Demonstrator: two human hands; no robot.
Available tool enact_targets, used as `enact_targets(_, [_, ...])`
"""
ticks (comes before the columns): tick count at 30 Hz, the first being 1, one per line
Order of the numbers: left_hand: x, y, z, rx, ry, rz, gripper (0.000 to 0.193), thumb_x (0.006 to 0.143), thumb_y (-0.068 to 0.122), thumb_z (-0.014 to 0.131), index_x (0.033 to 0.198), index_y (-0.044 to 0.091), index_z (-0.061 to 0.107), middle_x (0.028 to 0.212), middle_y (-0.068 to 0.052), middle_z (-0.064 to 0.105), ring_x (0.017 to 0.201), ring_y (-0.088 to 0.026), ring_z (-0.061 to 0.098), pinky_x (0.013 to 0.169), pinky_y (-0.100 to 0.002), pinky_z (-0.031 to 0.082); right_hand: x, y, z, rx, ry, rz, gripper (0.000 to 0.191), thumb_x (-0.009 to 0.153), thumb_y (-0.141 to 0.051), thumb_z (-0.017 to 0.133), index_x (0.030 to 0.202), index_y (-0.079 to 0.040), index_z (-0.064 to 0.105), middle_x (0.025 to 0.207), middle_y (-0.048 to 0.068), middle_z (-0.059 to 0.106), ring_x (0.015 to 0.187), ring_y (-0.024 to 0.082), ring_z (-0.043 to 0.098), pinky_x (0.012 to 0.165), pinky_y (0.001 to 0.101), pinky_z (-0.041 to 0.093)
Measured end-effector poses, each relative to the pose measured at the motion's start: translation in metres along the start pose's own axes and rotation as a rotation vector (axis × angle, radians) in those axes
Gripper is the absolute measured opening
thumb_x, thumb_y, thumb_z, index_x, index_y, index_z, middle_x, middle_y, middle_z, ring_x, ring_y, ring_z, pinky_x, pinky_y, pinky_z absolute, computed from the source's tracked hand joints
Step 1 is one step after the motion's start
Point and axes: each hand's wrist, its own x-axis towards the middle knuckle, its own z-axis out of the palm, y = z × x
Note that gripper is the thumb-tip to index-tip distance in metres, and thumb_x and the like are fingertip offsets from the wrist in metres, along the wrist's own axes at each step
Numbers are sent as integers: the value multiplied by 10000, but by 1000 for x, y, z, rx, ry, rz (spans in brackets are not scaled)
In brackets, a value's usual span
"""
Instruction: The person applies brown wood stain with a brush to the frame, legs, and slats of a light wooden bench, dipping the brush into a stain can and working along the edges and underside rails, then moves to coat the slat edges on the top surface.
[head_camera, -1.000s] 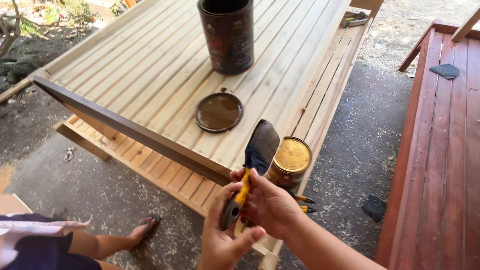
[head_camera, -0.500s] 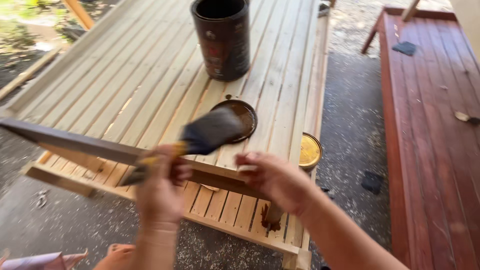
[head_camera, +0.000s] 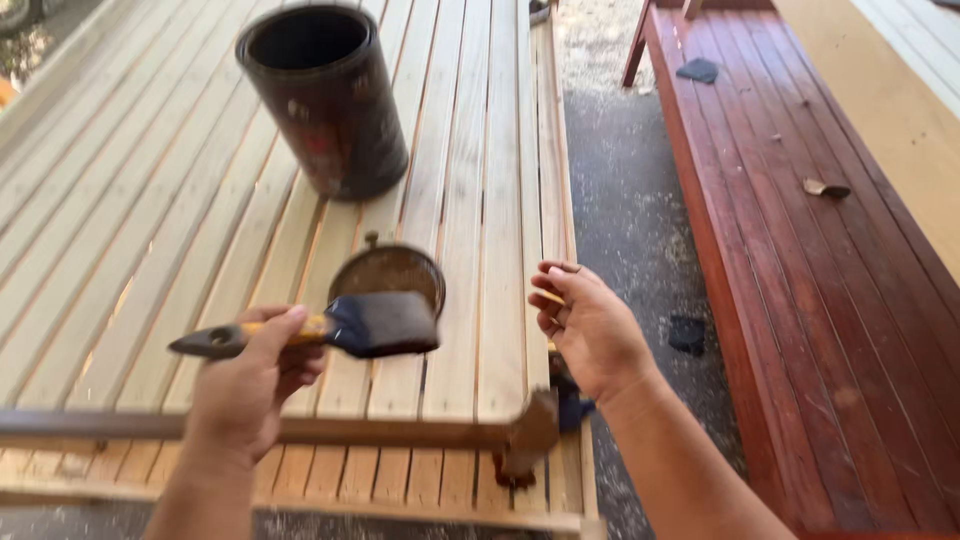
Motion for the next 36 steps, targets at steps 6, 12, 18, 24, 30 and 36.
enact_targets(6, [46,38,-9,301,-5,66,256,924,161,695,1092,-33,699,813,-140,718,620,-189,655,561,-319,541,52,-7,23,-141,9,-43,257,940,-172,639,1176,-69,634,1082,61,650,1012,190,605,906,339,477])
enact_targets(12, [93,24,-13,209,-15,32,243,921,146,705,1060,-53,691,827,-143,718,638,-195,655,582,-328,542,60,18,49,-1119,-16,-157,1010,671,-333,883,1515,-151,358,1368,87,524,1315,264,464,1129,403,369])
enact_targets(18, [180,-16,-37,216,-212,-117,259,914,150,707,1046,-73,705,801,-160,699,641,-217,659,585,-343,545,43,98,47,-1547,-72,-127,1483,627,-446,971,1587,-210,-135,1618,263,134,1501,473,44,1210,568,24])
enact_targets(24, [278,-42,-14,374,-318,-328,381,814,228,780,1050,-59,697,778,-264,694,631,-293,654,604,-419,552,79,179,41,-1705,232,-221,916,966,-190,517,1656,-234,-83,1559,264,288,1504,473,129,1156,703,14])
enact_targets(30, [288,-45,13,542,-472,-200,391,788,160,848,1017,-132,725,778,-291,752,636,-321,721,628,-416,600,95,217,53,-1723,532,-176,770,1019,-208,415,1662,-293,1,1431,164,427,1483,349,266,1161,701,82])
enact_targets(36, [287,-39,29,707,-572,-168,328,785,213,853,951,-43,735,795,-246,788,685,-280,747,702,-396,618,97,224,61,-1885,781,-418,789,914,-258,451,1625,-236,110,1330,176,514,1404,384,406,1098,771,175])
